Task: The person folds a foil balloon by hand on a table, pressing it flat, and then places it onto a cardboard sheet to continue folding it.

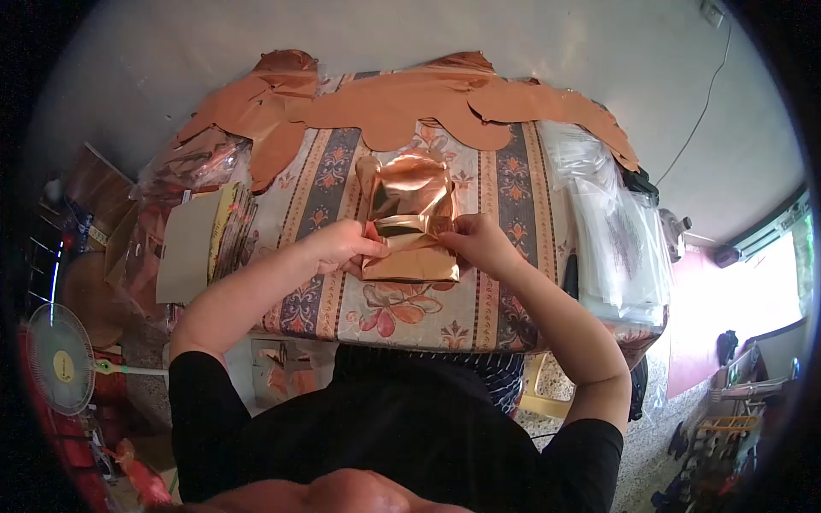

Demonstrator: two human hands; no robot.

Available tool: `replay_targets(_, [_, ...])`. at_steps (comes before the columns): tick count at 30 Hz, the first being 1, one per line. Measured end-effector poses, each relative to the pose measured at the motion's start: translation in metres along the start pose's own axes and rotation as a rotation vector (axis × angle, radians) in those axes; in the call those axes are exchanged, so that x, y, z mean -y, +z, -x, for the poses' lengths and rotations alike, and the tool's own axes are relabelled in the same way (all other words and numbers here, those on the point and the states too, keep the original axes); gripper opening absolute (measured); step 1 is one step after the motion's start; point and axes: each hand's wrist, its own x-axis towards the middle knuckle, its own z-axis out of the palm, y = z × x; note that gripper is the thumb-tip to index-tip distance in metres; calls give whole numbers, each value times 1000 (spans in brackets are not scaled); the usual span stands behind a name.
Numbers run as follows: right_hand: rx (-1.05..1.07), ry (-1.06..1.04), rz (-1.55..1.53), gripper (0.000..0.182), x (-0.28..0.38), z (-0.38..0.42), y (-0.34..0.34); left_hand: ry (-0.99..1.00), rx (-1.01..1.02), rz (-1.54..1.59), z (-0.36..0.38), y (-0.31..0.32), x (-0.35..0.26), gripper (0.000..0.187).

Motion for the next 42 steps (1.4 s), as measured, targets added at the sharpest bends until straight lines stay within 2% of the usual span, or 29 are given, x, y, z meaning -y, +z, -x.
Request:
replay_targets(5, [50,92,21,25,5,-5,-2,83,-39,83,0,-2,19,23])
replay_targets(7, [34,103,12,25,11,-2,0,301,-117,88,13,2,24,30])
replay_targets(8, [34,106,9,25,11,-1,1,297,-115,88,19,4,28,30])
replay_targets(10, [26,83,22,22,11,0,1,548,-396,-182,30,9,36,36])
replay_targets(11, [27,85,19,22,11,0,1,544,-395,-184,36,10,38,36])
replay_targets(13, [38,92,-18,23,11,-1,1,1030,-529,-938,44,11,42,38])
replay_targets(14, [42,96,-21,23,10,-3,0,1133,-468,-1016,37,13,49,42])
replay_targets(15, [42,89,15,24,8,-6,-1,1126,-464,-1013,37,16,51,42])
replay_targets(17, [44,97,47,26,5,-5,1,1030,-313,-1120,38,21,56,46])
replay_targets(19, [17,89,78,27,8,-4,1,999,-279,-1094,35,21,59,48])
replay_targets(27, [40,109,59,24,11,1,2,1021,-318,-1126,35,22,61,43])
replay_targets(32, [-75,-27,-48,22,1,5,1,1023,-336,-1100,34,24,61,41])
replay_targets(36, [-113,-56,-144,19,1,22,-9,1033,-349,-1090,32,23,61,39])
replay_targets(38, [-259,-333,343,19,-5,27,-9,1038,-348,-1088,32,23,61,39])
replay_targets(39, [-263,-333,344,19,-10,25,-11,1037,-347,-1086,33,23,60,38])
replay_targets(41, [-316,-769,716,22,-21,21,-13,1040,-347,-1086,33,24,58,38])
replay_targets(42, [-277,-741,716,30,-21,20,-12,1039,-347,-1086,34,24,58,38])
